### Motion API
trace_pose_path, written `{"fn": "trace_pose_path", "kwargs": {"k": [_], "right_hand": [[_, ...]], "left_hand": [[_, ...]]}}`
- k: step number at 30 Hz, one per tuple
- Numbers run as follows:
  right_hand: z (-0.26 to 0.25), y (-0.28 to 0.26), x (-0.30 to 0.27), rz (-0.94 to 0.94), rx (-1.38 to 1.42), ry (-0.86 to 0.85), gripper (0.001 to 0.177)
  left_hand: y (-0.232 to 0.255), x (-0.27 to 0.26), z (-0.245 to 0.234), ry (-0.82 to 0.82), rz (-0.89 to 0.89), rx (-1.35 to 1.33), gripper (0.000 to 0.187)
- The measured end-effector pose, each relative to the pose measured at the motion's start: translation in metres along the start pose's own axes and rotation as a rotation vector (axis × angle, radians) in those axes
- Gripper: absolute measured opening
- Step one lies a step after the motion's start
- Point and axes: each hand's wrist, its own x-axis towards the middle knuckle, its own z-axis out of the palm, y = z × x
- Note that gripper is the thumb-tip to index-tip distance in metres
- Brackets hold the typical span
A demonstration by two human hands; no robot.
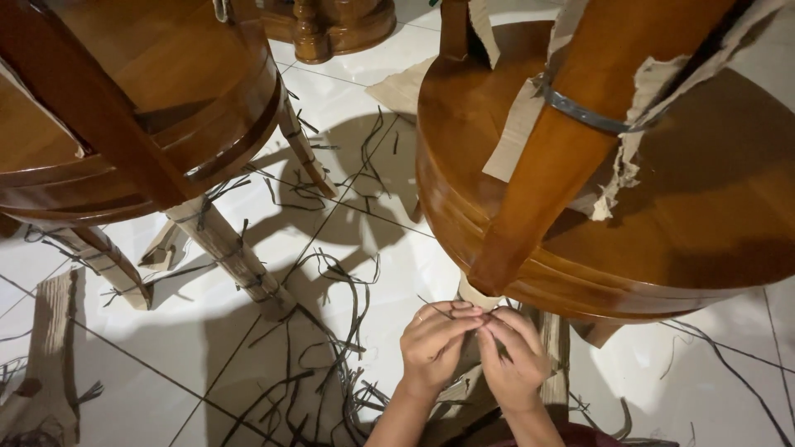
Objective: Wrapping wooden chair legs with cardboard and securing them with plastic ties.
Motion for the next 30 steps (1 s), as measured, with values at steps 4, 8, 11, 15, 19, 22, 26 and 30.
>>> {"fn": "trace_pose_path", "kwargs": {"k": [4,8,11,15,19,22,26,30], "right_hand": [[0.003,0.009,-0.008,-0.036,-0.017,0.003,0.011],[0.007,0.018,-0.015,-0.003,0.016,-0.044,0.009],[0.007,0.008,-0.008,0.073,0.010,-0.092,0.011],[0.005,0.020,-0.014,0.068,0.059,-0.091,0.011],[-0.006,0.004,0.003,0.118,0.065,-0.071,0.008],[-0.004,0.003,0.002,0.148,0.113,-0.102,0.007],[0.000,-0.005,0.009,0.148,0.097,-0.074,0.005],[-0.001,-0.013,0.016,0.182,0.131,-0.046,0.009]], "left_hand": [[-0.006,-0.005,-0.006,-0.119,0.034,0.027,0.016],[-0.006,-0.004,-0.008,-0.147,-0.004,0.088,0.019],[-0.009,-0.004,-0.010,-0.174,-0.012,0.116,0.020],[-0.010,-0.008,-0.006,-0.072,-0.251,-0.069,0.015],[-0.005,-0.001,-0.009,-0.104,-0.250,-0.007,0.026],[-0.005,-0.001,-0.013,-0.165,-0.230,-0.083,0.016],[0.002,0.004,-0.015,-0.187,-0.338,-0.182,0.018],[0.005,0.007,-0.013,-0.158,-0.395,-0.226,0.013]]}}
